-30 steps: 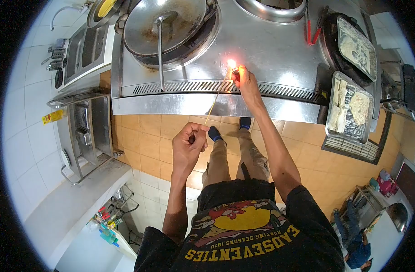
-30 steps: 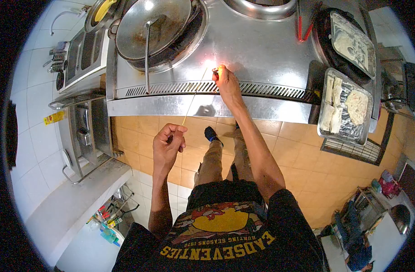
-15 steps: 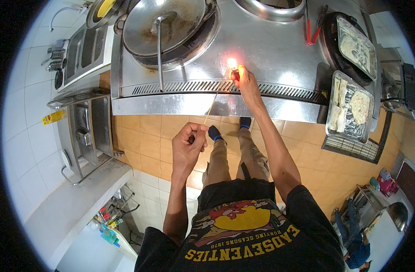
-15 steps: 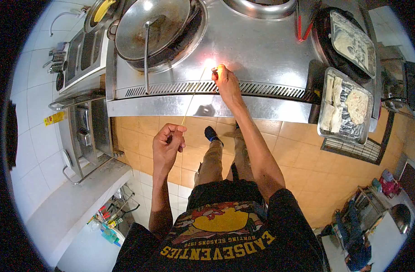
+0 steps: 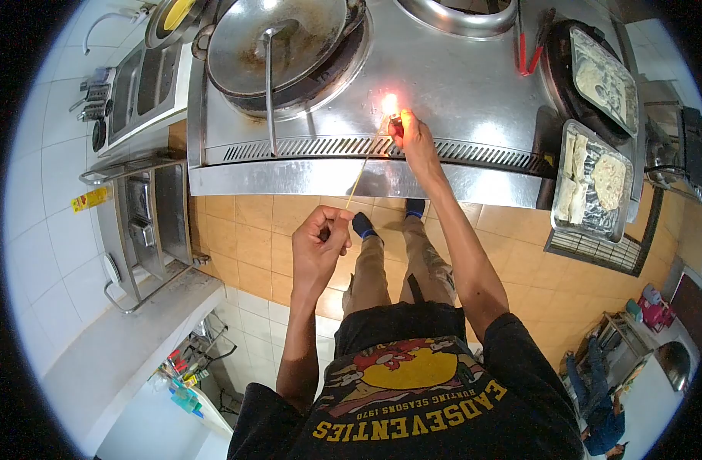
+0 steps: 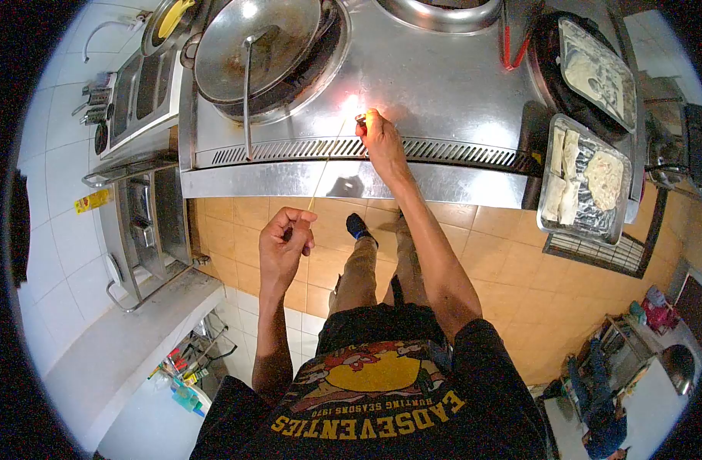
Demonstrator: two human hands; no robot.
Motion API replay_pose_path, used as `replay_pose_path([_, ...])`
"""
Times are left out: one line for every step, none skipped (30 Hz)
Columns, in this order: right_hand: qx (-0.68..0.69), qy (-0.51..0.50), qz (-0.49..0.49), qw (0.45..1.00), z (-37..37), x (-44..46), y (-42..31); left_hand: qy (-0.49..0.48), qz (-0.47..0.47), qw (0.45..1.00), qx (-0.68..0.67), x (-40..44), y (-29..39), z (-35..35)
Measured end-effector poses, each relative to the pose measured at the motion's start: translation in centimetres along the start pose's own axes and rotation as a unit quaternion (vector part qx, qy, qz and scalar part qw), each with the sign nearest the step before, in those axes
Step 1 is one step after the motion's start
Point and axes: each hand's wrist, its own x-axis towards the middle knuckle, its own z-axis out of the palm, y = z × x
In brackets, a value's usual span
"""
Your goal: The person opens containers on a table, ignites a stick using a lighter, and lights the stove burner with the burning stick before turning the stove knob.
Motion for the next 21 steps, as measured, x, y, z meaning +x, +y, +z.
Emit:
replay_pose_path([0.0, 0.0, 0.0, 1.0, -0.1, 0.0, -0.1, 0.001, 0.001, 1.0, -0.003, 0.0, 0.0, 0.0])
replay_pose_path([0.0, 0.001, -0.001, 1.0, -0.1, 0.0, -0.1, 0.002, 0.001, 1.0, -0.006, 0.0, 0.0, 0.0])
replay_pose_path([-0.001, -0.004, 0.001, 1.0, -0.2, 0.0, -0.1, 0.001, 0.0, 1.0, -0.005, 0.0, 0.0, 0.0])
replay_pose_path([-0.002, -0.009, 0.004, 1.0, -0.2, 0.0, -0.1, 0.001, -0.001, 1.0, -0.003, 0.0, 0.1, 0.0])
replay_pose_path([-0.003, -0.013, 0.006, 1.0, -0.3, 0.0, -0.1, 0.001, -0.002, 1.0, -0.002, 0.0, 0.1, 0.0])
replay_pose_path([-0.017, -0.013, -0.018, 1.0, -0.3, 0.2, 0.3, 0.001, -0.001, 1.0, -0.003, 0.0, 0.1, 0.0])
replay_pose_path([-0.032, -0.012, -0.042, 0.999, -0.2, 0.3, 0.5, 0.001, 0.0, 1.0, -0.003, 0.0, 0.1, 0.0])
replay_pose_path([-0.047, -0.012, -0.066, 0.997, -0.2, 0.4, 0.8, 0.001, 0.001, 1.0, -0.004, 0.0, 0.0, 0.0])
replay_pose_path([-0.036, -0.016, -0.053, 0.998, -0.3, 0.4, 1.0, 0.002, 0.002, 1.0, -0.005, 0.0, 0.0, 0.0])
replay_pose_path([-0.025, -0.021, -0.041, 0.999, -0.4, 0.3, 0.6, 0.004, 0.003, 1.0, -0.006, 0.0, 0.0, 0.0])
replay_pose_path([-0.015, -0.026, -0.028, 0.999, -0.4, 0.3, 0.5, 0.005, 0.004, 1.0, -0.008, 0.0, 0.0, 0.0])
replay_pose_path([-0.053, -0.025, -0.051, 0.997, -0.4, 0.3, 0.7, 0.007, 0.003, 1.0, -0.005, 0.0, 0.0, 0.0])
replay_pose_path([-0.092, -0.025, -0.074, 0.993, -0.4, 0.5, 1.1, 0.009, 0.002, 1.0, -0.003, 0.0, 0.1, 0.1])
replay_pose_path([-0.121, -0.023, -0.092, 0.988, -0.4, 0.6, 1.5, 0.011, 0.001, 1.0, 0.0, 0.0, 0.1, 0.1])
replay_pose_path([-0.151, -0.021, -0.109, 0.982, -0.5, 0.7, 1.9, 0.011, -0.001, 1.0, -0.005, 0.0, 0.0, 0.1])
replay_pose_path([-0.172, -0.017, -0.122, 0.977, -0.4, 0.8, 2.2, 0.011, -0.004, 1.0, -0.009, 0.1, -0.1, 0.0])
replay_pose_path([-0.184, -0.016, -0.13, 0.974, -0.4, 0.9, 2.4, 0.011, -0.006, 1.0, -0.013, 0.1, -0.1, 0.0])
replay_pose_path([-0.197, -0.014, -0.137, 0.971, -0.4, 1.0, 2.7, 0.013, -0.005, 1.0, -0.015, 0.1, -0.2, 0.0])
replay_pose_path([-0.201, -0.014, -0.14, 0.97, -0.4, 1.1, 2.8, 0.014, -0.003, 1.0, -0.017, 0.2, -0.3, 0.0])
replay_pose_path([-0.196, -0.013, -0.136, 0.971, -0.4, 1.2, 3.0, 0.015, -0.002, 1.0, -0.019, 0.2, -0.3, 0.1])
replay_pose_path([-0.19, -0.013, -0.133, 0.973, -0.4, 1.2, 3.1, 0.017, -0.004, 1.0, -0.02, 0.3, -0.4, 0.1])
